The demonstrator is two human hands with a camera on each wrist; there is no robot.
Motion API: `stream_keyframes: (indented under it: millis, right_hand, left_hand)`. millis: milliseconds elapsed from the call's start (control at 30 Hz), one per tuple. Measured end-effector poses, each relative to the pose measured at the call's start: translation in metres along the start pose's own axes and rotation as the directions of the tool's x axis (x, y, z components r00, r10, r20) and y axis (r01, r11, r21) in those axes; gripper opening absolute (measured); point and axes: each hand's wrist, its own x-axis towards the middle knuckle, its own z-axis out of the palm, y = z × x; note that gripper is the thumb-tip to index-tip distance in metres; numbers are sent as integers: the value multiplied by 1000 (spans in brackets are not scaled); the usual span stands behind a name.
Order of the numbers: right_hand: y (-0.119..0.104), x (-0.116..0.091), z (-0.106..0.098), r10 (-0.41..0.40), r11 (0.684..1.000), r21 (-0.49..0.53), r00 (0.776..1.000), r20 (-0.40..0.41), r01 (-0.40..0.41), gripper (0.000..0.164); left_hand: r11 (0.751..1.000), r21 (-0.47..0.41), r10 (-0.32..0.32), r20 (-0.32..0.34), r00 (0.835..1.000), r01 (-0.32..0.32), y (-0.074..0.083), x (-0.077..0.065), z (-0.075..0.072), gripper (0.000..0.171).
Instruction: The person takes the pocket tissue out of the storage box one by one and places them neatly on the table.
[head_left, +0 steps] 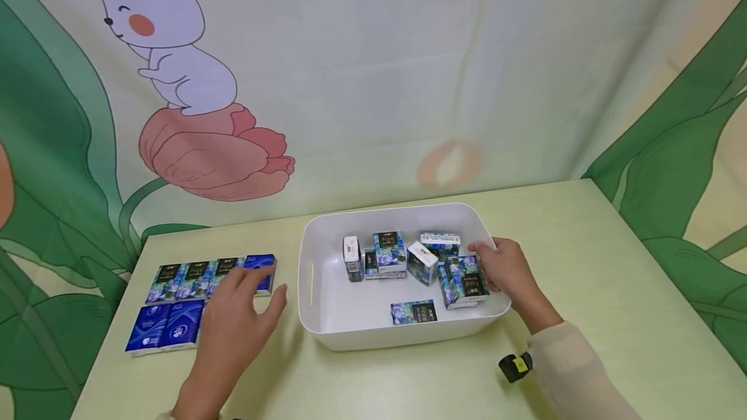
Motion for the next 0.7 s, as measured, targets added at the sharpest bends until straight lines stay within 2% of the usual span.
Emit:
stream_keyframes:
  millis: [100, 167, 267, 367, 433, 500, 633, 700]
  right_hand:
    - [0, 0, 0, -1, 1000, -4, 1000, 0, 1, 33]
    - [0, 0, 0, -3, 1000, -8, 1000, 2, 3, 33]
    - [0, 0, 0, -11, 1000, -9, 1000, 7, 11, 33]
    - [-1, 0, 1, -10, 1000, -9, 1000, 9, 11, 33]
    - [-1, 0, 1, -9, 1000, -12, 1000, 9, 9, 33]
    - [0, 0, 0, -2, 1000, -16, 1000, 2, 2, 33]
    - [1, 0, -1, -2, 1000, -14, 1000, -5, 2, 33]
    - [0, 0, -1, -3, 1000, -14, 1000, -6, 3, 33]
  left_hand:
    - [992, -63, 113, 11, 994, -112, 29, 14, 1, 32]
    - [985, -95, 153, 59, 986, -147, 47, 22, 4, 31]
    - [981, -133, 167, 177, 970, -144, 71, 31, 12, 32]
    - [976, -175, 181, 299, 937, -133, 88, 40, 22, 35]
    - [970, -192, 212, 381, 900, -147, 97, 46, 28, 38]
    - [962, -216, 251, 461, 851, -166, 103, 52, 37, 41]
    - [944, -266, 320, 603, 731, -194, 111, 58, 55, 48]
    - [936, -292, 344, 653, 675, -195, 113, 59, 63, 49]
